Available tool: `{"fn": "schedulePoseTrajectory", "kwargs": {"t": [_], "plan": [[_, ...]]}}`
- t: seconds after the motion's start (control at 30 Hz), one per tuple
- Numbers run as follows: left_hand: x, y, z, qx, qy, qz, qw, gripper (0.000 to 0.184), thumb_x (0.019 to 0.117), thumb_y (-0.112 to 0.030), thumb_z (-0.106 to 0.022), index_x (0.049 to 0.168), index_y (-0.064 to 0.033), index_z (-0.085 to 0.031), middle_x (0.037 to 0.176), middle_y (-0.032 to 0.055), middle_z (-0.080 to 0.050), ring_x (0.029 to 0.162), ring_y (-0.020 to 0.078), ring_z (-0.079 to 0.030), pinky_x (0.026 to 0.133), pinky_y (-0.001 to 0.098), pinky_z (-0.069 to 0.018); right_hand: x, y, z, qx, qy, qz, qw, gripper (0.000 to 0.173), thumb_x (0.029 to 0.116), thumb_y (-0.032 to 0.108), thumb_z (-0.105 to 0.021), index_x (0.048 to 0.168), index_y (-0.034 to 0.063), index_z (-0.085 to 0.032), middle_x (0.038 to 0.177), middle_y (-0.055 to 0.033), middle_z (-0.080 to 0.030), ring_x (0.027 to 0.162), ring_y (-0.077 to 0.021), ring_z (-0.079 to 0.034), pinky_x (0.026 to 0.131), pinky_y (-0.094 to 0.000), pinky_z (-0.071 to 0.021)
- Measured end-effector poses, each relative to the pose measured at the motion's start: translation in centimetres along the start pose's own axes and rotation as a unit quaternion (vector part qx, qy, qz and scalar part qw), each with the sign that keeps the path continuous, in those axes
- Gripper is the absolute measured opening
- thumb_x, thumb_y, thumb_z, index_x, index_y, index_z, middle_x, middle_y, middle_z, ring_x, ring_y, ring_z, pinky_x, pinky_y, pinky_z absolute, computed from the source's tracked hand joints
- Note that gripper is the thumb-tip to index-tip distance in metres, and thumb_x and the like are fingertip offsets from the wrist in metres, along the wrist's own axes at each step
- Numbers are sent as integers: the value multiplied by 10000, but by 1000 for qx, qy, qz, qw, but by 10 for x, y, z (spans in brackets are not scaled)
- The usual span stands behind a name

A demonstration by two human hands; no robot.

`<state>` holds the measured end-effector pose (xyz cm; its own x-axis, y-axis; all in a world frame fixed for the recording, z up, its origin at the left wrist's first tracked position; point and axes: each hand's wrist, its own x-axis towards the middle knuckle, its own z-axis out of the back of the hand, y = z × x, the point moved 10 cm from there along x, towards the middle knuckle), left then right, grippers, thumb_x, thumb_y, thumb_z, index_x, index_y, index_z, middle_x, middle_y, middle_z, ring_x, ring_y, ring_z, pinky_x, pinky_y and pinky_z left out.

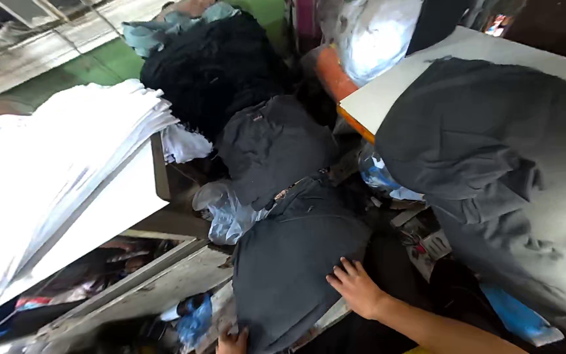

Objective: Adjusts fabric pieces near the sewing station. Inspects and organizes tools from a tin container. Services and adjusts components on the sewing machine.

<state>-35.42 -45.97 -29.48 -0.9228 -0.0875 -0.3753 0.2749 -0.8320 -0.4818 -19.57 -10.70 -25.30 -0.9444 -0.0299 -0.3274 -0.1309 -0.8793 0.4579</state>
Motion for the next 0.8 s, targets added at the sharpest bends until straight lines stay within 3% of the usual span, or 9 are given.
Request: {"fn": "schedulePoseTrajectory", "kwargs": {"t": [0.1, 0.2, 0.3, 0.37, 0.43, 0.5, 0.57, 0.67, 0.8], "plan": [[22, -61, 39, -15, -62, -100, 993, 571, 898, -102, -741, 1401, 72, -535, 1303, 373, -583, 1220, 539, -561, 1041, 667, -430, 5, -33, 31, 152, -77, -17, 985, 329, 912, 93, -637, 1216, 137, -754, 1239, -129, -702, 1238, -331, -605, 1049, -563, -454], [49, -146, 45, -159, -52, -135, 977, 469, 969, -84, -637, 1402, 56, -522, 1234, 287, -640, 1099, 358, -655, 960, 512, -533, 19, -62, 78, 284, -173, -40, 942, 285, 930, 29, -595, 1175, 32, -742, 1079, -163, -714, 965, -248, -706, 908, -387, -583], [71, -260, 33, -144, -54, -222, 963, 443, 1003, -84, -575, 1411, 76, -512, 1306, 275, -624, 1193, 345, -634, 1012, 484, -522, 35, -65, 116, 235, -233, -37, 943, 328, 899, 26, -626, 1207, 53, -737, 1137, -170, -712, 1041, -287, -699, 939, -445, -578], [76, -346, 8, -76, -38, -304, 949, 474, 1019, -129, -572, 1450, 51, -496, 1426, 266, -555, 1340, 368, -541, 1103, 502, -463, 51, -46, 106, 178, -131, -19, 975, 468, 912, 144, -678, 1378, 120, -650, 1385, -196, -609, 1303, -387, -567, 1066, -601, -460], [74, -433, -31, -34, -7, -381, 924, 531, 1036, -207, -575, 1501, 21, -457, 1536, 254, -464, 1467, 384, -404, 1198, 507, -362, 63, -25, 68, 131, -19, -1, 991, 676, 931, 385, -721, 1543, 211, -491, 1631, -191, -363, 1527, -448, -266, 1156, -720, -262], [59, -514, -75, -5, 8, -474, 881, 577, 1046, -271, -575, 1541, -17, -424, 1595, 196, -417, 1527, 362, -310, 1238, 501, -307, 70, -17, 21, 61, 13, 11, 998, 849, 900, 583, -689, 1622, 301, -342, 1717, -163, -150, 1577, -445, -48, 1173, -770, -89], [46, -575, -120, 34, 28, -555, 831, 573, 1056, -331, -549, 1559, -85, -431, 1633, 120, -388, 1557, 339, -243, 1251, 554, -240, 76, -18, 6, -4, -42, 17, 999, 871, 878, 676, -633, 1619, 322, -345, 1710, -170, -170, 1572, -450, -91, 1162, -771, -109], [82, -582, -169, 170, 88, -546, 816, 543, 1082, -472, -428, 1600, -315, -374, 1707, -16, -240, 1595, 295, -102, 1228, 683, -66, 76, -19, 9, -52, -91, 25, 994, 851, 877, 754, -544, 1603, 341, -377, 1693, -166, -240, 1561, -437, -177, 1156, -744, -174], [208, -485, -110, 120, -103, -403, 901, 646, 1032, -588, -418, 1598, -278, -382, 1693, 50, -274, 1569, 365, -186, 1209, 680, -171, 80, -23, 15, -69, -84, 22, 994, 835, 876, 775, -517, 1586, 351, -408, 1674, -166, -293, 1548, -429, -232, 1149, -731, -205]]}}
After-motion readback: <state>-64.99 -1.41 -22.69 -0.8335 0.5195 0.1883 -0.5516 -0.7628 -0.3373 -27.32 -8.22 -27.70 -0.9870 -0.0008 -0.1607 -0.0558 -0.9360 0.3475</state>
